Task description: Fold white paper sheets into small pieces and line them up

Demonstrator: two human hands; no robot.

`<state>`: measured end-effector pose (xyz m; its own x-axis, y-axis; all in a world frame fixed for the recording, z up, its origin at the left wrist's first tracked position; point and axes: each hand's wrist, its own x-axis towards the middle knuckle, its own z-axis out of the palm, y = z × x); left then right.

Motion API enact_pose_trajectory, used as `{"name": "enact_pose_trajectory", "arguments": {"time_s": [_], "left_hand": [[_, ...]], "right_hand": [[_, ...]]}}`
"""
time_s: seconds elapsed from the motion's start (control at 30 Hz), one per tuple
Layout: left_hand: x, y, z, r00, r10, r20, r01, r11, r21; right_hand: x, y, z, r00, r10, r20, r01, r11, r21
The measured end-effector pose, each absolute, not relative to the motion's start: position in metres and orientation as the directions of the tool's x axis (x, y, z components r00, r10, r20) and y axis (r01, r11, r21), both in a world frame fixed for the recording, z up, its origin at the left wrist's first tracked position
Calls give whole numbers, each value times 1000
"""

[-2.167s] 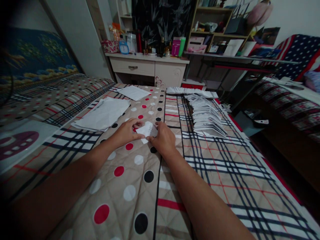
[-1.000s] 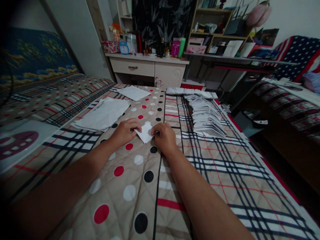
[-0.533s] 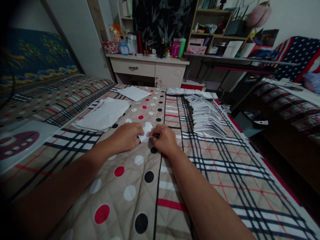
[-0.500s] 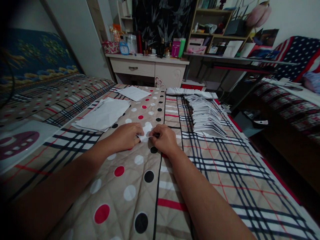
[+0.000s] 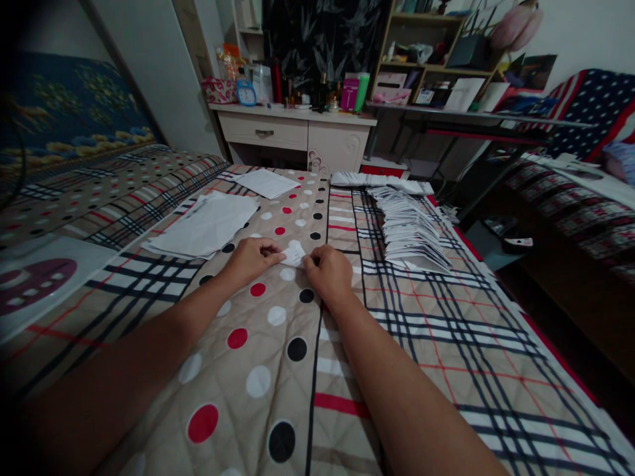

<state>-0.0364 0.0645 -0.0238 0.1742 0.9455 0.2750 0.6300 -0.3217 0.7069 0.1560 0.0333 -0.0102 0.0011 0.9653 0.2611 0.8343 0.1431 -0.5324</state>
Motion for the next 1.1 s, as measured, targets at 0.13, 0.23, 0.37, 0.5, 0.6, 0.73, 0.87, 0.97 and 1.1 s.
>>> {"name": "enact_pose_trajectory", "arguments": {"time_s": [0.13,0.23,0.37,0.5,0.6,0.73,0.87,0.97,1.1], "left_hand": [[-33,63,-23,140,952,274,694,-291,658],[-31,64,-22,111,960,256,722,-254,643],[-30,65,-24,100,957,271,760,-249,600],[-29,65,-25,93,946,312,788,-261,558],[-26,65,-23,78,956,284,803,-229,550],[-24,64,-18,49,977,208,843,-153,516],[-25,62,-15,69,979,193,878,-151,453],[-28,61,-13,115,971,211,887,-196,418],[-32,61,-13,170,962,212,892,-242,383]], "right_hand": [[153,34,-11,20,964,266,879,110,-463],[152,36,-12,23,965,262,901,93,-423],[151,38,-13,36,966,257,913,73,-400],[149,38,-13,43,967,251,923,57,-380],[149,37,-13,45,967,252,926,55,-374],[148,37,-12,53,970,238,926,42,-375],[148,36,-10,59,972,227,925,32,-378],[148,36,-11,55,969,240,925,41,-378],[149,36,-12,53,964,260,912,59,-407]]}}
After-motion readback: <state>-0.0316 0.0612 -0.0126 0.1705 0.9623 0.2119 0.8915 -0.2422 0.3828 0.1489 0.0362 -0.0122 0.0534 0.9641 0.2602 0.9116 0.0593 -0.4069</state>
